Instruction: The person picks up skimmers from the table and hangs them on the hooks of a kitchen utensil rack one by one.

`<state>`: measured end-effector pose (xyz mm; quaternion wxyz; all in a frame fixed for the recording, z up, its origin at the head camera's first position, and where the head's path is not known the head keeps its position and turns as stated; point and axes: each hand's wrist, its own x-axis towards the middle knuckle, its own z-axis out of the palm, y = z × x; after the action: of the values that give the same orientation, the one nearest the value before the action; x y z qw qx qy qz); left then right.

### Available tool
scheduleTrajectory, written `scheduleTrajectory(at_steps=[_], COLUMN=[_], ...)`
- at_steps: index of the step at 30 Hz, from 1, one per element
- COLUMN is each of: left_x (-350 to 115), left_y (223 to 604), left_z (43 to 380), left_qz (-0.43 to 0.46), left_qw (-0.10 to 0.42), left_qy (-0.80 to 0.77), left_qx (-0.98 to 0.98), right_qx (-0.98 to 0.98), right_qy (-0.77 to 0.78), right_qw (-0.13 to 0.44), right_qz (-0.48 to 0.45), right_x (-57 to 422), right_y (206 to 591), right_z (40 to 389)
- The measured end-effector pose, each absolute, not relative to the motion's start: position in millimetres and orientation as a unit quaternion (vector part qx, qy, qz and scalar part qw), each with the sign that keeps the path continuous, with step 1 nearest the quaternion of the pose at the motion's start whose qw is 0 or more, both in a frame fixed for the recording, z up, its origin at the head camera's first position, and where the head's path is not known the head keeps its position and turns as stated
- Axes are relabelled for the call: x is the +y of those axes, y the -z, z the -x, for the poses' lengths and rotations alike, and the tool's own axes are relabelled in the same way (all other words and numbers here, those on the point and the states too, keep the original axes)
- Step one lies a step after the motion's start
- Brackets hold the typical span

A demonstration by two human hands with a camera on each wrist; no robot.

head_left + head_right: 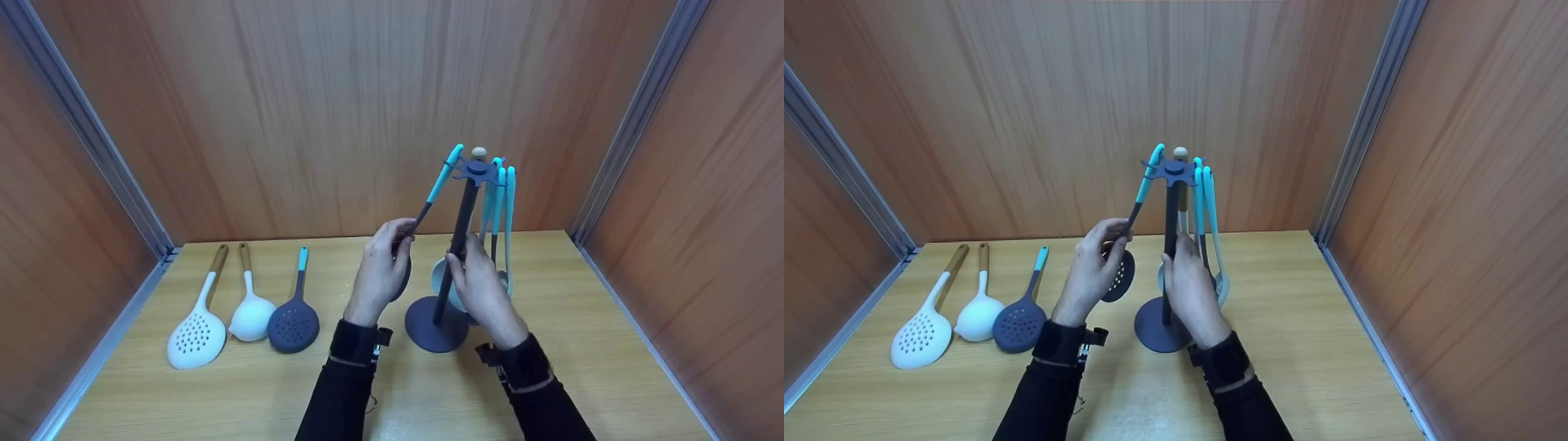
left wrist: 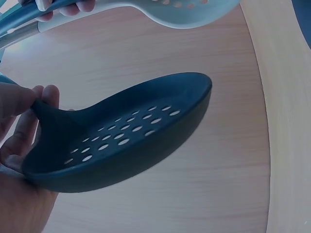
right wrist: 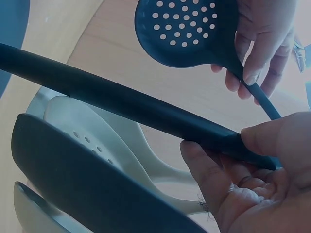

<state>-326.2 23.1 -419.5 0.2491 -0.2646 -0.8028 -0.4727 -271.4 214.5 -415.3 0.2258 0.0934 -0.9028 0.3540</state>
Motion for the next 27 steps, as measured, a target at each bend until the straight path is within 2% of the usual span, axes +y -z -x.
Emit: scheduleTrajectory(at_steps=[6, 17, 27], left_x=[23, 26, 27], left_y=[422, 428, 434], left_z=[329, 331, 336], left_qz=[0.267, 0.278, 0.281], left_qw=[0.241, 0.184, 0.172], left_qy=[0.46, 0.463, 0.448], left_qx=[-0.812, -0.821, -0.831], right_qx=[-0.903, -0.905, -0.902], right_qy=[-0.352, -0.35, -0.347], right_qw=[0.229, 0.226, 0.239], right_qz=[-0.092, -0.088, -0.098], right_x=[214, 215, 214], right_y=[416, 417, 417], right_z=[272, 273, 274])
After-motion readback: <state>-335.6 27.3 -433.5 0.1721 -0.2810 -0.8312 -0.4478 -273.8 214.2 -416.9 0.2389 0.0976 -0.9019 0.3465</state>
